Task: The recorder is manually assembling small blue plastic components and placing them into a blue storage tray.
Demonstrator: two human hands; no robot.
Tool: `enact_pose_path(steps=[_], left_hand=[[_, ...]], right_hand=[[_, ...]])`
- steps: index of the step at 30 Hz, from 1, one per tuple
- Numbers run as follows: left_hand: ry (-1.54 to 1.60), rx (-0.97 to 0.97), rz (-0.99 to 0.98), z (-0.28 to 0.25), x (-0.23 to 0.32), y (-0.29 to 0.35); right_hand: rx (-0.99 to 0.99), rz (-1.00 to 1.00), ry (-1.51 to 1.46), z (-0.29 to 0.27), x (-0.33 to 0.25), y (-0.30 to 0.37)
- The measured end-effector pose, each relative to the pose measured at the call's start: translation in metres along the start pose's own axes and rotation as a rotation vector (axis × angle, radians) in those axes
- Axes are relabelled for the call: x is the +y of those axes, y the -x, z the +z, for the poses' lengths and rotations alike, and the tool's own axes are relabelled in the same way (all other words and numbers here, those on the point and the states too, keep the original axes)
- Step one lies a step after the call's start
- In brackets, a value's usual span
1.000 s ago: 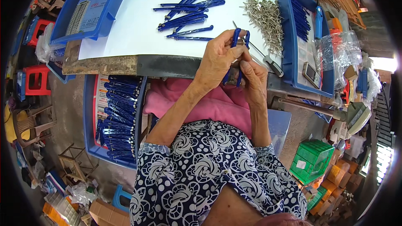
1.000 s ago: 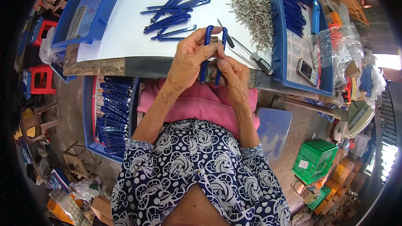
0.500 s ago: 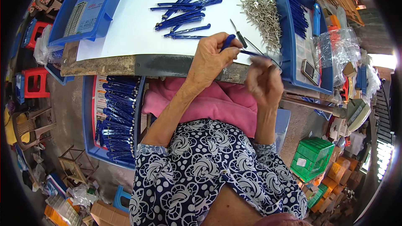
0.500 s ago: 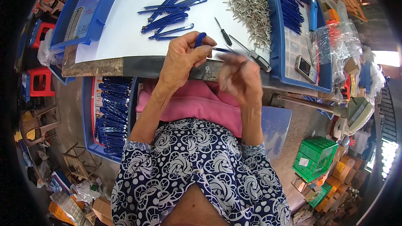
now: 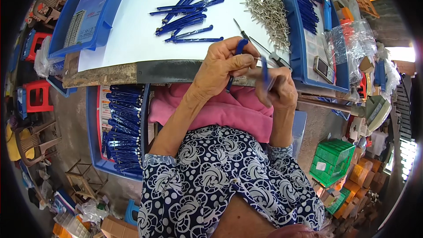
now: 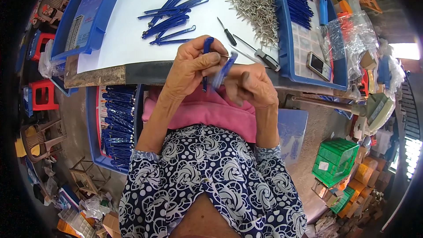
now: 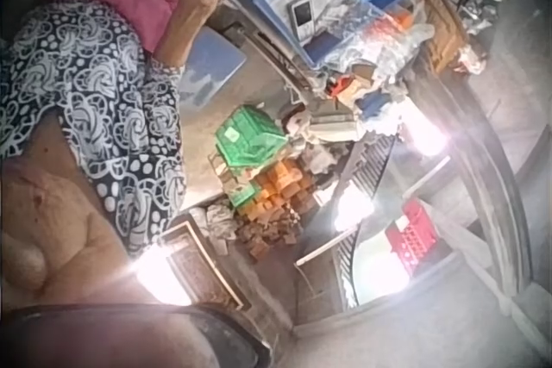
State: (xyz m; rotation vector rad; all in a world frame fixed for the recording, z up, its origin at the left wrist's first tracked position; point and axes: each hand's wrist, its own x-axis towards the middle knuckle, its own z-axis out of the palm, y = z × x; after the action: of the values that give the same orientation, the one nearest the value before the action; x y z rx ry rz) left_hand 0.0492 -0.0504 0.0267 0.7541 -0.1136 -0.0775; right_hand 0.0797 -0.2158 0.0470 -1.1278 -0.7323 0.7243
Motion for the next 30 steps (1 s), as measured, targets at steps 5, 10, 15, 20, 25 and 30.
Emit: enact_pose_path(steps=[5, 10, 15, 20, 25, 30], left_hand=[[0.110, -0.034, -0.006, -0.009, -0.007, 0.001], [0.294, -0.020, -0.013, -0.021, -0.015, 0.004], [0.431, -0.078, 0.080, -0.030, -0.021, 0.005], [0.467, -0.083, 0.069, -0.034, -0.026, 0.005], [0.451, -0.055, 0.059, -0.036, -0.028, 0.004], [0.400, -0.032, 0.041, -0.037, -0.027, 0.005]], right_hand=[[0.260, -0.030, 0.013, 0.005, -0.010, -0.006], [0.477, 0.111, 0.474, 0.013, -0.003, -0.009], [0.537, 0.126, 0.785, 0.019, 0.006, -0.006], [0.569, 0.044, 0.957, 0.032, 0.003, -0.011], [0.588, 0.152, 0.870, 0.029, 0.008, -0.012], [0.586, 0.176, 0.864, 0.027, 0.012, -0.012]])
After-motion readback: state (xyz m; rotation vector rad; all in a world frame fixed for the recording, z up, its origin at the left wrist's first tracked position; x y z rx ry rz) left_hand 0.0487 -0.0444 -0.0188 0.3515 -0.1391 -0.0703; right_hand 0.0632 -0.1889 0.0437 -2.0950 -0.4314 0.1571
